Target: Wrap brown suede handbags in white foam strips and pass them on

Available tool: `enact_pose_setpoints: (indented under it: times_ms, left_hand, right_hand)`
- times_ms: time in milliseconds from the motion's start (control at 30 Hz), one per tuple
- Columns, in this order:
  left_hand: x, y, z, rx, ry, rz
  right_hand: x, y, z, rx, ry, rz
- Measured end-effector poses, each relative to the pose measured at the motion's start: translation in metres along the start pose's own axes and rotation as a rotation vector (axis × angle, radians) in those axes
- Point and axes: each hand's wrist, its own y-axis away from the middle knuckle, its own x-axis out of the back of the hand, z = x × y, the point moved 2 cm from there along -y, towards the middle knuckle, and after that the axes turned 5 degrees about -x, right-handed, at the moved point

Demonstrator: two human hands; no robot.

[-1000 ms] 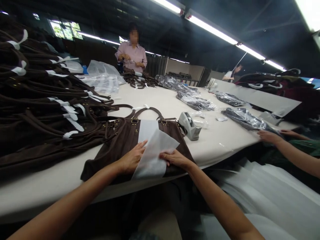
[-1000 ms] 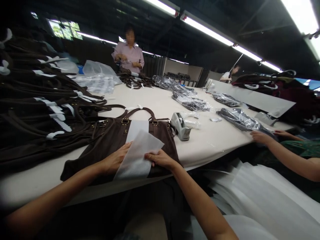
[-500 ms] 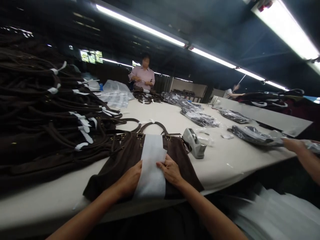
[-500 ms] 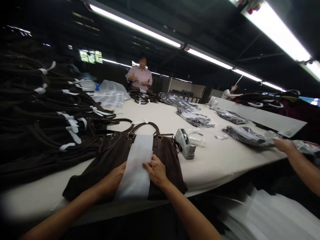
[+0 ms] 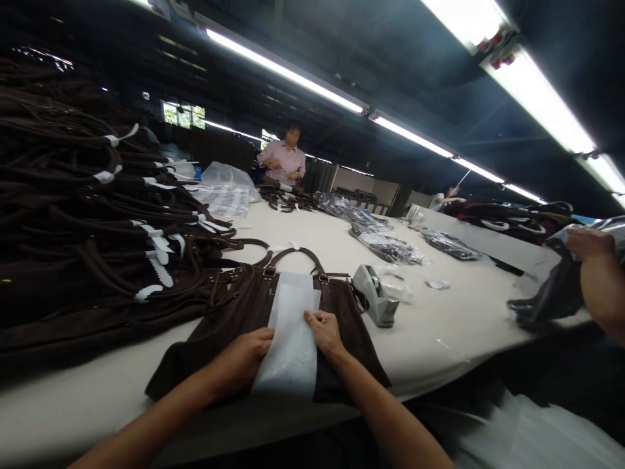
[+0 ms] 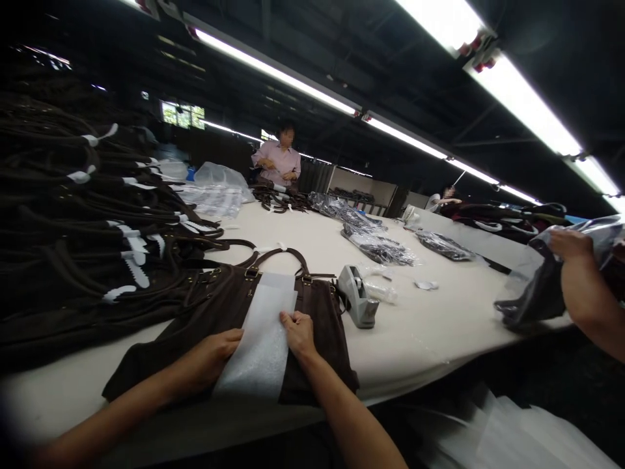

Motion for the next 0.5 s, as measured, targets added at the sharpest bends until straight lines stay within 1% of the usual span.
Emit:
enact_pose_setpoints:
  times_ms: [67, 100, 167, 233, 300, 400, 433, 500]
  left_hand:
    - [-0.003, 0.005, -0.002, -0.049, -0.094, 0.046]
    - [-0.005, 0.007, -0.003, -0.082, -0.136, 0.045]
    - [-0.008, 0.009, -0.005, -0.136, -0.193, 0.019]
    - [-0.009, 0.008, -0.006, -0.142, -0.2, -0.006]
    - [-0.009, 0.008, -0.006, -0.097, -0.144, -0.034]
    - [-0.004, 0.008, -0.006, 0.023, -0.03, -0.089]
    - [-0.002, 0.008, -0.007, 0.075, -0.007, -0.089]
    - [0.005, 0.005, -0.01, 0.187, 0.04, -0.026]
  right_hand:
    - [-0.004, -0.002, -0.005, 0.016, -0.042, 0.029]
    - [-0.006, -0.002, -0.009, 0.048, -0.037, 0.063]
    - [-0.008, -0.002, -0.017, 0.136, 0.026, 0.142]
    - [-0.01, -0.003, -0.023, 0.188, 0.117, 0.179]
    - [-0.012, -0.004, -0.025, 0.161, 0.185, 0.166]
    - [-0.012, -0.005, -0.023, 0.054, 0.246, 0.165]
    - [-0.011, -0.005, -0.023, 0.02, 0.264, 0.175]
    - [-0.011, -0.005, -0.025, -0.042, 0.298, 0.19]
